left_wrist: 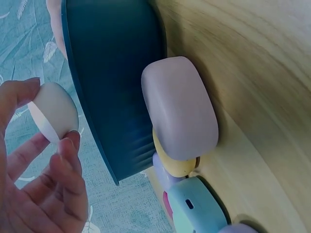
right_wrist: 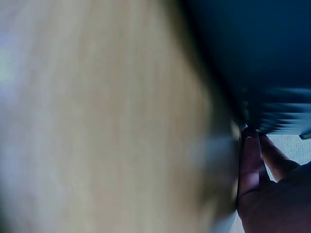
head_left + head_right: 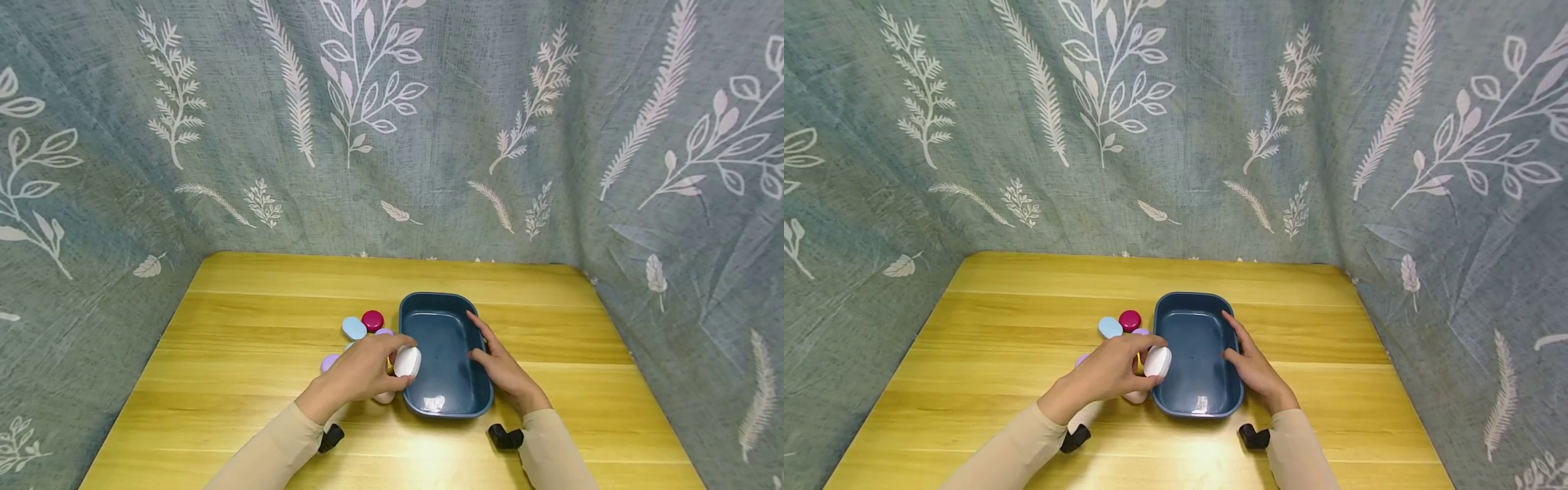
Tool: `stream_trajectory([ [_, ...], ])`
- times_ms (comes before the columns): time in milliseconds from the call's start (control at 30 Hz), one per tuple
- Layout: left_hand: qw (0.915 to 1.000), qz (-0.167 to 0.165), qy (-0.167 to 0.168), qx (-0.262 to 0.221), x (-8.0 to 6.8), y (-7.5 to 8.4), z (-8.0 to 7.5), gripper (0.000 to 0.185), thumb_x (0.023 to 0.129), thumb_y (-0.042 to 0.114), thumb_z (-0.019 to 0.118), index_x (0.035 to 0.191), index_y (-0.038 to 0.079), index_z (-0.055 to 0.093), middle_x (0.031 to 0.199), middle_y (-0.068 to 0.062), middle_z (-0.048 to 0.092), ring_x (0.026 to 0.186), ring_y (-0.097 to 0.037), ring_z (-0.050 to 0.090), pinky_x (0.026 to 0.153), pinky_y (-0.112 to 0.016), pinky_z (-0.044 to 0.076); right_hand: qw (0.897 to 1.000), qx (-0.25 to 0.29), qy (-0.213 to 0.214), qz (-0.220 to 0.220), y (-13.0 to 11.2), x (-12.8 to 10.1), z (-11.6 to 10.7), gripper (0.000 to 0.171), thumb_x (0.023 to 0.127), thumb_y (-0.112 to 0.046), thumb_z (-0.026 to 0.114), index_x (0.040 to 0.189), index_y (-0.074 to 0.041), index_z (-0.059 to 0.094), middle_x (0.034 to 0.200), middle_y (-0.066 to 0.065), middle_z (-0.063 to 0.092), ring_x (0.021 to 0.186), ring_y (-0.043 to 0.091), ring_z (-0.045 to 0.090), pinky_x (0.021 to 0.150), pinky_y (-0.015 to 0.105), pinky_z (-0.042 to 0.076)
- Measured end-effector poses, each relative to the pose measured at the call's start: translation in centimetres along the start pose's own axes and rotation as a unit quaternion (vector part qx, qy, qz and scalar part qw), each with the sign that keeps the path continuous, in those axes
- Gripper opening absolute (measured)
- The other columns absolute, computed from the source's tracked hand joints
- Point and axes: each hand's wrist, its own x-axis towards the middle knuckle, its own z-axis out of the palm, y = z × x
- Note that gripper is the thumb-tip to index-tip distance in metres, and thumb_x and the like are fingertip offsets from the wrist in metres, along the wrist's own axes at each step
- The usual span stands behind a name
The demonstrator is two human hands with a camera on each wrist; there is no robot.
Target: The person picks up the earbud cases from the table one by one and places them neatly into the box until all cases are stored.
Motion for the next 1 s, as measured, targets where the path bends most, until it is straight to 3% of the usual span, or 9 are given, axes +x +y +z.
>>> stream_trajectory([
  [433,0.9996,0.017,0.009,-0.023,0.5,0.1,0.7,0.049,0.086,0.038,0.085,0.128,0.021,0.067,0.091,0.004,0.065,0.072,-0.005,0.062,0.063,-0.011,0.046,1.000,0.000,0.005,0.004,0.1,0.0,0.0,0.078,0.103,-0.011,0.051,0.162,-0.049,0.018,0.176,0.004,-0.006,0.161,0.040,-0.002,0.123,0.068,0.018],
  [600,0.9994,0.021,0.014,-0.023,0.6,0.2,0.9,0.049,0.085,0.036,0.086,0.127,0.020,0.068,0.089,0.003,0.066,0.070,0.000,0.057,0.062,-0.010,0.045,1.000,0.000,0.005,0.002,0.1,0.0,0.1,0.078,0.102,-0.011,0.051,0.163,-0.048,0.018,0.176,0.005,-0.005,0.161,0.039,0.000,0.123,0.067,0.020],
  [1000,0.9990,-0.003,0.000,0.045,0.9,0.8,1.1,0.053,0.085,0.045,0.083,0.133,0.029,0.067,0.093,0.005,0.063,0.084,-0.010,0.052,0.068,-0.023,0.040,1.000,0.005,0.013,0.010,0.5,0.3,0.1,0.079,0.102,-0.011,0.052,0.160,-0.053,0.020,0.176,0.003,-0.004,0.161,0.039,-0.003,0.124,0.067,0.016],
])
